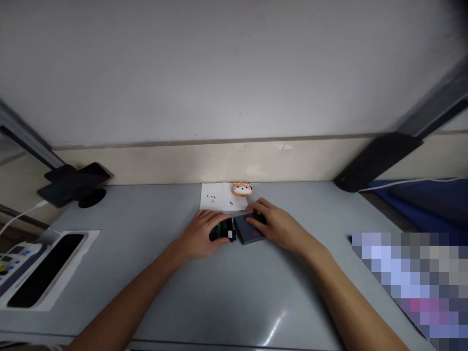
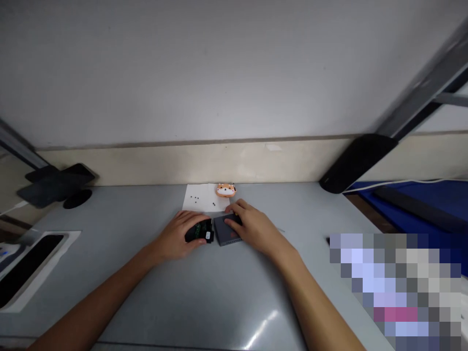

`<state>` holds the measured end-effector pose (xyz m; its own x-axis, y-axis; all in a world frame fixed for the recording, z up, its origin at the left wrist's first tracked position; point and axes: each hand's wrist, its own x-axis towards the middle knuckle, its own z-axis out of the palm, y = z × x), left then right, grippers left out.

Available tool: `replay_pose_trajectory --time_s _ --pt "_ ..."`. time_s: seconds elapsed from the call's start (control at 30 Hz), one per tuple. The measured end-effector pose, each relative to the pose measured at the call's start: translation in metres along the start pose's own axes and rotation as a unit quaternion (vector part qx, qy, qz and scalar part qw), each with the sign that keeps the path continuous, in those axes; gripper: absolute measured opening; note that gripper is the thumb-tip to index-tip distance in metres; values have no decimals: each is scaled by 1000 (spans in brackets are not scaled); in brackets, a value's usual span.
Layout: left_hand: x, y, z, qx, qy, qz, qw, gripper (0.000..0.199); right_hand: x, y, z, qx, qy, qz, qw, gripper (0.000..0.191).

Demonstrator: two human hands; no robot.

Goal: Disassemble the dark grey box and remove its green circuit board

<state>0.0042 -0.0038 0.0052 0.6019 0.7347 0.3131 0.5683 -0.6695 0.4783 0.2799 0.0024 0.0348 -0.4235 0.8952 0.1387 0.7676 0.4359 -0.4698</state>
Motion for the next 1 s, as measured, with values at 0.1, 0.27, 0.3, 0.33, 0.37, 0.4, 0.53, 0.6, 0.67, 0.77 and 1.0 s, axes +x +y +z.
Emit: replay_pose_trajectory --time_s 0.1,0.27,0.3,0.33,0.37,0.4,0.53,0.6,0.67,0.77,1.0 --pt "1 0 2 14 14 3 1000 53 2 0 2 0 5 -4 1000 21" --pt "1 -1 6 18 24 30 999 53 2 -2 0 6 12 3 1000 22" --pt "1 -2 6 18 32 36 999 53 1 -2 0 9 15 4 1000 23" --pt "0 -3 5 17 43 42 998 53 1 -1 0 10 16 4 1000 24" --pt "-2 -4 5 14 57 50 997 53 1 0 0 11 18 4 1000 25" --pt "-3 -4 4 10 73 60 995 53 1 1 0 12 18 3 1000 25" --pt "-9 7 0 9 108 125 986 53 1 6 1 20 17 4 1000 24" --pt "-11 16 2 19 96 162 982 53 2 7 2 22 21 2 1000 24" --pt "-14 25 6 32 65 196 978 50 2 7 2 19 29 -2 999 25" --pt "-17 32 14 46 -2 223 974 45 3 4 2 17 39 0 999 22" --pt "-18 33 22 32 -44 198 979 57 3 1 3 3 37 20 999 20"
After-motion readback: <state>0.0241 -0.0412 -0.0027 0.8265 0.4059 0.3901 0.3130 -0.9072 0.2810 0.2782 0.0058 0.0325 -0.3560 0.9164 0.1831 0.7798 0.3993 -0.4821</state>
